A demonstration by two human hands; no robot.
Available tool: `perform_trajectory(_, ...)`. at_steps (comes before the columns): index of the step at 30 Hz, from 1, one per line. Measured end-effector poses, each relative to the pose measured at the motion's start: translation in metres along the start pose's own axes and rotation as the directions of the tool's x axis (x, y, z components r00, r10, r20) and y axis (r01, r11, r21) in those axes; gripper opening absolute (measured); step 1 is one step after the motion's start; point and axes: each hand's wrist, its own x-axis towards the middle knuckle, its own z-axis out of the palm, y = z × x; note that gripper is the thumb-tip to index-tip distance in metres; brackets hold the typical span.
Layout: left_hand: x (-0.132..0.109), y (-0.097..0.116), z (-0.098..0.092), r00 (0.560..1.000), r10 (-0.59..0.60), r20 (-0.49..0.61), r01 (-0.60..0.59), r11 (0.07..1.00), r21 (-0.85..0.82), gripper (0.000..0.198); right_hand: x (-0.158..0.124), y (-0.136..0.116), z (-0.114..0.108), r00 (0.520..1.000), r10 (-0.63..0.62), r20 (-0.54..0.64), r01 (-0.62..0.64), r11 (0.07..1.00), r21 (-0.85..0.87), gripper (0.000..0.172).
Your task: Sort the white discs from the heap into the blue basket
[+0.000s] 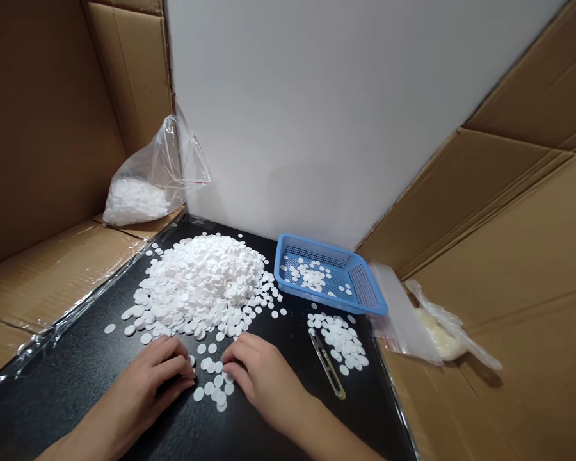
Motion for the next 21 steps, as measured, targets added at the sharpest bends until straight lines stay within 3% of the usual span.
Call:
perform_trajectory(6,0.005,0.004,0.003,0.998,-0.056,-0.041,0.060,0.994,0.093,0.006,0.013,-0.004,0.020,0.998,0.027,-0.053,-0.031,0.998,-0.062,0.010)
perform_trajectory(10,0.015,0.010,0.008,0.998,-0.051,-0.034,0.055,0.985,0.164,0.008,0.010,-0.004,0.017,1.000,0.009,-0.028,-0.009,1.000,-0.010,0.018)
perform_trajectory(13,0.016,0.011,0.010,0.999,-0.045,-0.022,0.047,0.993,0.111,0.014,0.006,-0.002,0.009,0.999,-0.011,0.030,0.009,0.999,0.044,0.017)
perform_trajectory(21,-0.001,0.009,0.003,1.000,-0.023,0.003,0.023,0.999,-0.034,0.018,0.014,0.000,0.014,1.000,-0.028,-0.003,0.028,1.000,-0.010,0.017)
